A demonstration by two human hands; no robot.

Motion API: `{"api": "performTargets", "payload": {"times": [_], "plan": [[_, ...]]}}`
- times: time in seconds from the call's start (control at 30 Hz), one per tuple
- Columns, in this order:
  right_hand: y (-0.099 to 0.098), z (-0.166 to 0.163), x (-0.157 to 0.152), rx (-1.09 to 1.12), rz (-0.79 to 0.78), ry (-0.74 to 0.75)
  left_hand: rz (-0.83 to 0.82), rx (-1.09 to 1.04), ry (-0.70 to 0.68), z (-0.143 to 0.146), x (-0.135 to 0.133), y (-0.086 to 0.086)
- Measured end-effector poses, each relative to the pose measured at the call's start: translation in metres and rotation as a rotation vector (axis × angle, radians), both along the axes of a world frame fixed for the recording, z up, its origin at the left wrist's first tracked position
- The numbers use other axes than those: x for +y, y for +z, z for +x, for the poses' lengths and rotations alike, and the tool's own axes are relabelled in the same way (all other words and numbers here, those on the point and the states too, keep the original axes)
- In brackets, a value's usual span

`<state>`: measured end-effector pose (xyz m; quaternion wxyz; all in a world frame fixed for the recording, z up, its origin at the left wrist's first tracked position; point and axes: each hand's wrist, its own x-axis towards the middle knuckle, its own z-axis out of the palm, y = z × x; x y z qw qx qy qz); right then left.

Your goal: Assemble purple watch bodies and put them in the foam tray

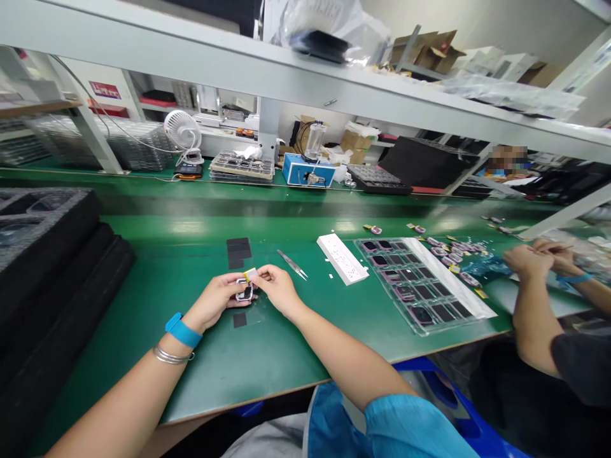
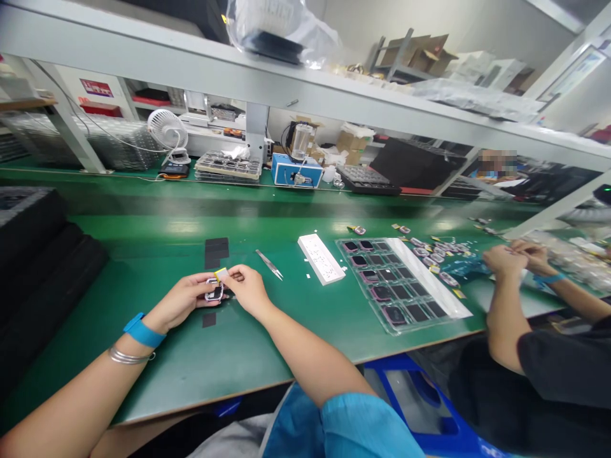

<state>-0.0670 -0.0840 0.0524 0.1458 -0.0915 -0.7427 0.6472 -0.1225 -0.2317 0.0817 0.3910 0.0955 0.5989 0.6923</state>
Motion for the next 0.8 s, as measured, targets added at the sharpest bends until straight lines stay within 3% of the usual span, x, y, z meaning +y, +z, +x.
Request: {"api": "performTargets", "payload": {"times": [0.17, 0.5, 0.8], "plan": [[0.001, 0.001, -0.002, 0.070, 0.043, -0.056, 0.072, -0.034, -0.060, 0.001, 0.000, 0.000], [0.010, 0.008, -0.008, 0.131, 0.204, -0.036, -0.031, 0.034, -0.007, 0.001, 0.005, -0.007], [0.008, 0.008, -0.002, 0.344, 0.751, 0.046, 0.205, -0.276, 0.104, -0.005, 0.002, -0.002]]}}
